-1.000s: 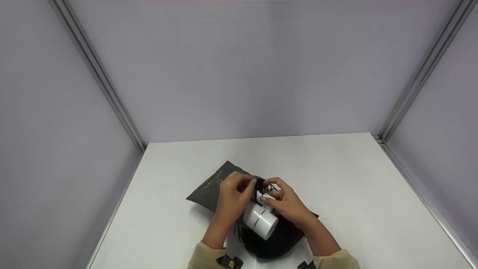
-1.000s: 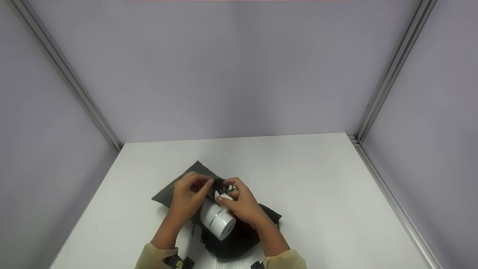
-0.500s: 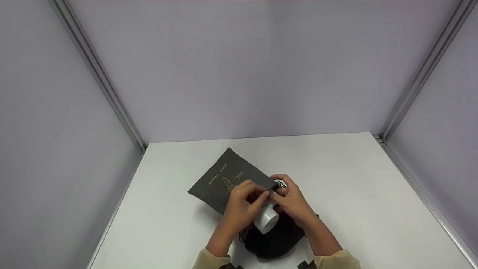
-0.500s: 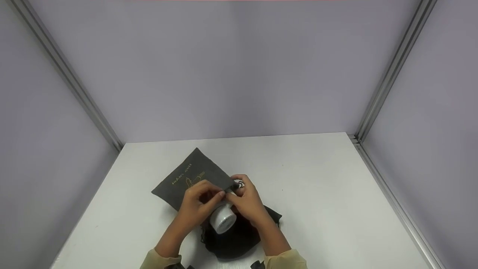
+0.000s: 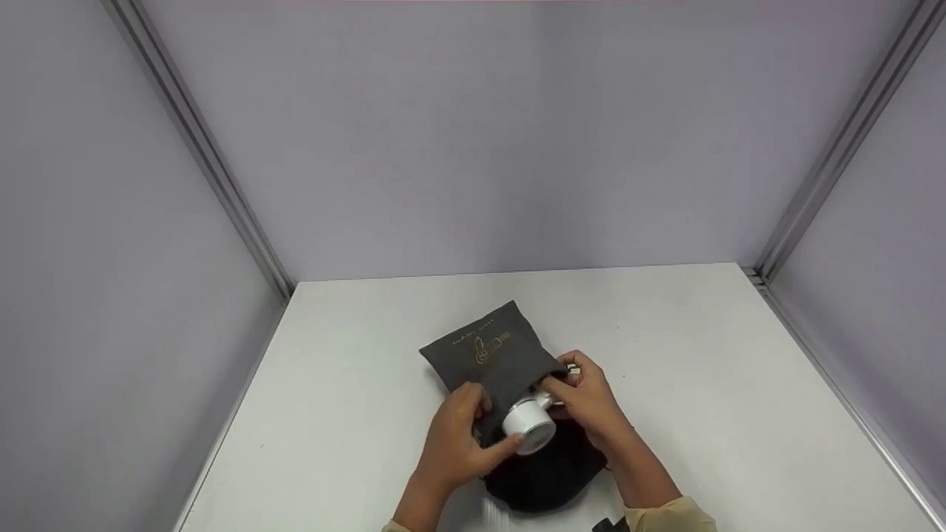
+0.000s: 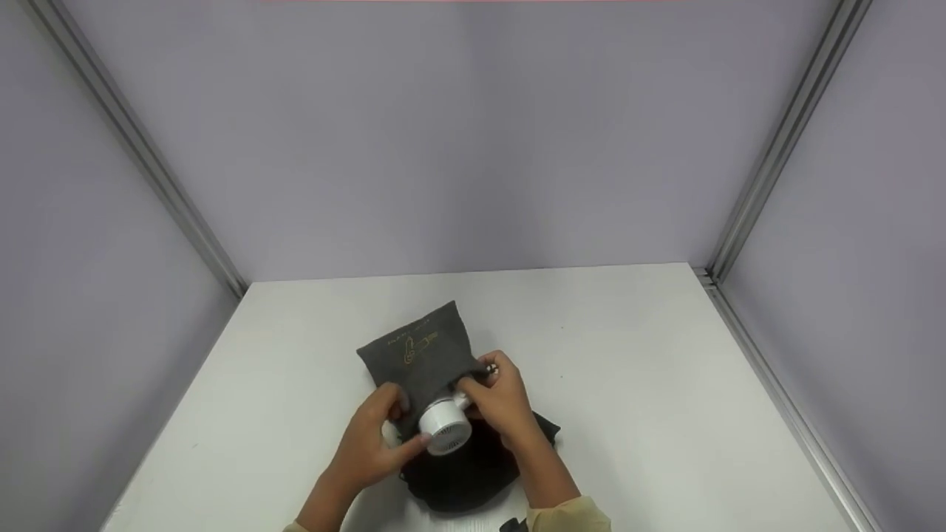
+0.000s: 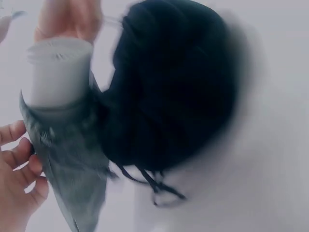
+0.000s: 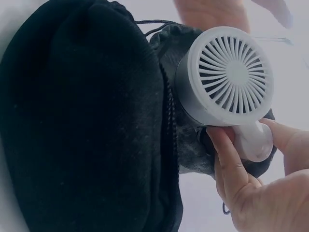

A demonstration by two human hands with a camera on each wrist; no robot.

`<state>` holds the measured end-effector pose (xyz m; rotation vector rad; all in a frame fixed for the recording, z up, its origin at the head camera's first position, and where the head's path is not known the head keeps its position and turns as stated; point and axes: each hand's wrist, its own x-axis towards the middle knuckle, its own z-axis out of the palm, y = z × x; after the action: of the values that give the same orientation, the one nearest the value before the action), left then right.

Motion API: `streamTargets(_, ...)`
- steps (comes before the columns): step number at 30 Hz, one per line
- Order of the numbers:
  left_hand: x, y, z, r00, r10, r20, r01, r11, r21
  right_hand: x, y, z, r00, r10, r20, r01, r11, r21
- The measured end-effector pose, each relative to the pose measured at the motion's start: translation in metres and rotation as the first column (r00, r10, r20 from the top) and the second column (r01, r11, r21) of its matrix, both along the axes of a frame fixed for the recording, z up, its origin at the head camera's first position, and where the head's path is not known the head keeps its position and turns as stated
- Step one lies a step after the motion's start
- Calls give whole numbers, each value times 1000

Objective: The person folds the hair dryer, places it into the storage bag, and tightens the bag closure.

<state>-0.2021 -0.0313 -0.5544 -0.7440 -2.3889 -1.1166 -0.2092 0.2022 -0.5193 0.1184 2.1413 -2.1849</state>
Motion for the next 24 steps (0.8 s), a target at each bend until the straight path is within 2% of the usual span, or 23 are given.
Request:
streamTargets(4, 5, -10, -15, 996, 88, 30, -87, 995, -42, 3, 1, -1, 998, -52, 33, 51, 998, 27)
streamTargets(7, 9, -12, -19, 992, 90, 91, -83, 994, -75, 3, 1, -1, 995, -88, 45, 87, 996, 29)
streamTargets(10, 10, -10, -20, 983, 23, 180, -11, 998, -68, 1, 0, -2, 994, -98, 50, 97, 995, 10)
streamTargets(12, 10, -8, -19, 972, -32, 234, 40, 999, -29, 0, 1, -3, 994, -96, 54, 96, 995, 3)
streamTargets(16, 8, -7, -17, 928, -153, 338, 125, 987, 104, 0, 4, -4, 991, -113, 71, 116, 993, -31)
streamTargets(18, 7, -7, -16, 900, -193, 391, 136, 976, 167, 1, 7, -3, 988, -128, 88, 133, 990, -50)
streamTargets(20, 5, -6, -15, 879, -212, 426, 125, 967, 223, 1, 11, 0, 987, -121, 105, 128, 990, -65)
streamTargets(22, 1, -5, -15, 869, -233, 437, 108, 951, 291, 1, 14, 3, 989, -94, 117, 103, 992, -70)
streamTargets(24, -3, -2, -14, 866, -252, 431, 91, 928, 360, -1, 17, 6, 991, -57, 118, 64, 996, -61)
